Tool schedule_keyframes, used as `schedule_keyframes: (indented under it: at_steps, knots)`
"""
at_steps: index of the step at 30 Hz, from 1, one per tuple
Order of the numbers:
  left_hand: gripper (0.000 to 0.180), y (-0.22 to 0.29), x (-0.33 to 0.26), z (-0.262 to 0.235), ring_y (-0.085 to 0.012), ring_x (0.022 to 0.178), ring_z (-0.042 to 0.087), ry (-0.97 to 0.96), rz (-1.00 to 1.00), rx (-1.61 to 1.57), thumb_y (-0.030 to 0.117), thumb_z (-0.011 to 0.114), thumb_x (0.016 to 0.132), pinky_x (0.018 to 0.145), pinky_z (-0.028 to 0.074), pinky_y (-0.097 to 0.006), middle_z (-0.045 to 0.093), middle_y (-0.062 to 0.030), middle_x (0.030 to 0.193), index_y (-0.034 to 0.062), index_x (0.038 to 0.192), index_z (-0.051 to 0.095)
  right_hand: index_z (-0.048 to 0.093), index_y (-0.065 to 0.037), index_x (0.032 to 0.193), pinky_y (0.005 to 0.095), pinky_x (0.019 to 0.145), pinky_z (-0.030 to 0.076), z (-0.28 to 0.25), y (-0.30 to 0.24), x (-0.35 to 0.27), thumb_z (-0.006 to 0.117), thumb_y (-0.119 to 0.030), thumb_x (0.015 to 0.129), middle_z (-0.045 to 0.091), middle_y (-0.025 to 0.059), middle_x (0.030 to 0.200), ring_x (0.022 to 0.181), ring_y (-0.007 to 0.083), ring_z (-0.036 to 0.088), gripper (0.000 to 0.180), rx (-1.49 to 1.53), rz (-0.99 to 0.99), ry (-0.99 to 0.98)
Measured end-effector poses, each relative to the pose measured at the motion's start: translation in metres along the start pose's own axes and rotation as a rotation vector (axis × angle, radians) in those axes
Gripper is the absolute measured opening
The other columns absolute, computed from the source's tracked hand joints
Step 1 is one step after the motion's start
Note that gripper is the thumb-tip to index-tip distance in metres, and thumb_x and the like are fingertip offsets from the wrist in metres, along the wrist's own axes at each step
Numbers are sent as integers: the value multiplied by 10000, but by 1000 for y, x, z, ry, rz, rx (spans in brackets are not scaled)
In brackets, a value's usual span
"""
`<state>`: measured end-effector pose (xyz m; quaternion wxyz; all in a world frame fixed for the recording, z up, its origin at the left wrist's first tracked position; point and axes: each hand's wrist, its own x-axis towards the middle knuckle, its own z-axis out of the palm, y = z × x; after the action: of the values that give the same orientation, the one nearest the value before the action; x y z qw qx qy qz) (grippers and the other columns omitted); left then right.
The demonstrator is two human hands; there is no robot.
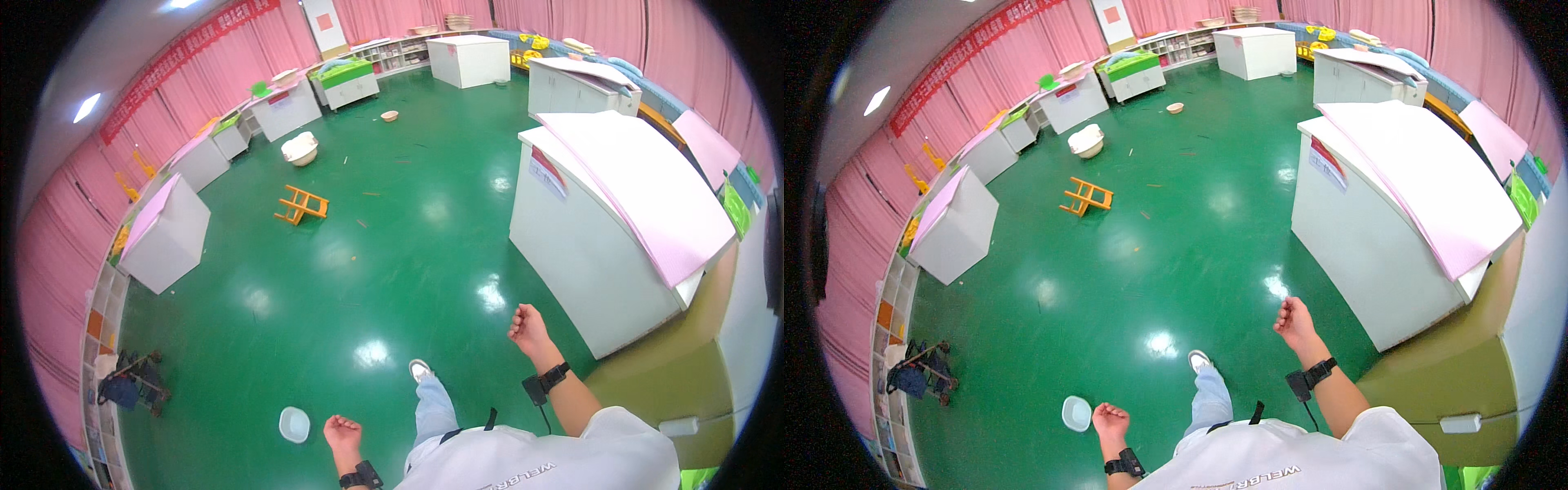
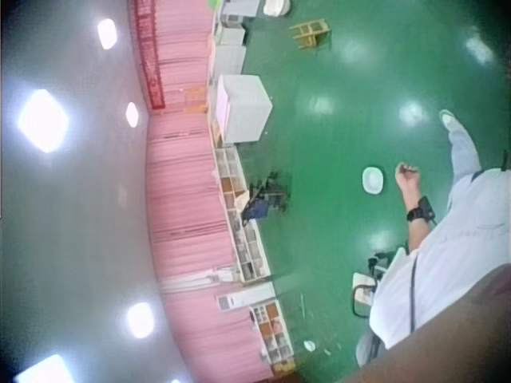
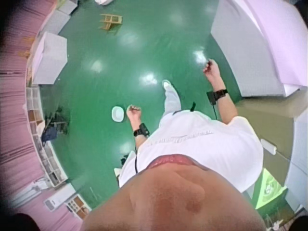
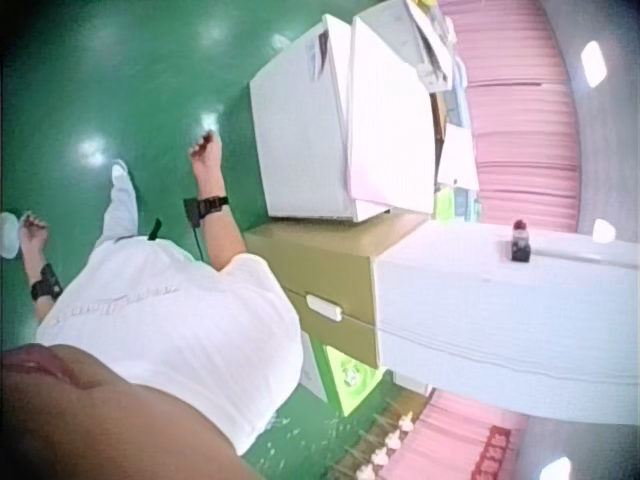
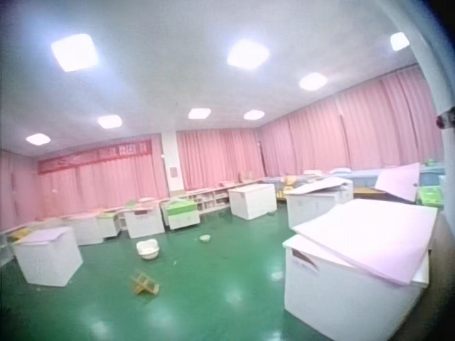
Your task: The person moves a baby bathtub, a metal plate, plastic pipes, a bathtub insert, and a pink plastic seat across a large childcare training room.
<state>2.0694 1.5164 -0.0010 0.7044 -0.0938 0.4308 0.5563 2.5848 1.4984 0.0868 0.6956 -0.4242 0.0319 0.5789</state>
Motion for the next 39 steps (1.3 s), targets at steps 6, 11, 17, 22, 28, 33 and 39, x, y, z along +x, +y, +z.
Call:
schedule_keyframes:
  at_steps: [6, 11, 17, 22, 28, 33, 39]
  knots:
    - [129, 23, 181, 140, -125, 486, 423, 5, -43, 30, 181, 468, 785, 476, 350, -286, 455, 33, 550, 134, 667, 489, 458, -151, 696, 291, 506, 337, 46, -37, 134, 502, -273, 851, 406, -30, 556, 496, 128, 366, 202, 56, -30, 101]
    - [125, 11, 298, 358, -128, 501, 425, -116, -82, 267, 182, 463, 798, 482, 356, -288, 451, 26, 565, 132, 686, 485, 458, -157, 684, 291, 506, 337, 76, -86, 230, 512, -279, 841, 402, -29, 556, 500, 126, 373, 206, 191, -104, 236]
    - [125, -22, 413, 563, -138, 516, 434, -182, -187, 435, 194, 482, 798, 497, 366, -292, 453, 19, 571, 129, 692, 495, 463, -156, 699, 285, 492, 344, 118, -135, 328, 483, -283, 848, 405, -31, 563, 499, 121, 381, 197, 304, -198, 304]
    - [121, -60, 525, 667, -136, 517, 406, -159, -207, 455, 207, 487, 794, 498, 335, -282, 432, 27, 569, 135, 696, 492, 472, -149, 710, 280, 497, 354, 119, -183, 460, 462, -288, 848, 412, -26, 581, 507, 126, 388, 197, 519, -199, 324]
    - [123, -70, 629, 764, -126, 518, 388, -4, -143, 381, 208, 469, 799, 502, 323, -283, 424, 39, 570, 147, 691, 468, 462, -142, 720, 265, 498, 353, 181, -292, 647, 464, -264, 850, 409, -28, 587, 524, 121, 390, 179, 544, -152, 278]
    - [128, -69, 684, 894, -124, 518, 408, -139, -116, 350, 210, 473, 808, 502, 345, -280, 435, 43, 570, 148, 695, 474, 461, -141, 720, 277, 517, 350, 298, -395, 774, 477, -273, 847, 405, -29, 579, 525, 127, 387, 183, 275, -141, 158]
    - [128, -81, 817, 976, -122, 502, 416, -71, -114, 220, 192, 477, 788, 504, 351, -280, 440, 44, 545, 151, 666, 472, 466, -141, 719, 282, 513, 337, 375, -471, 927, 502, -284, 836, 392, -28, 583, 523, 131, 371, 188, 211, -107, 54]
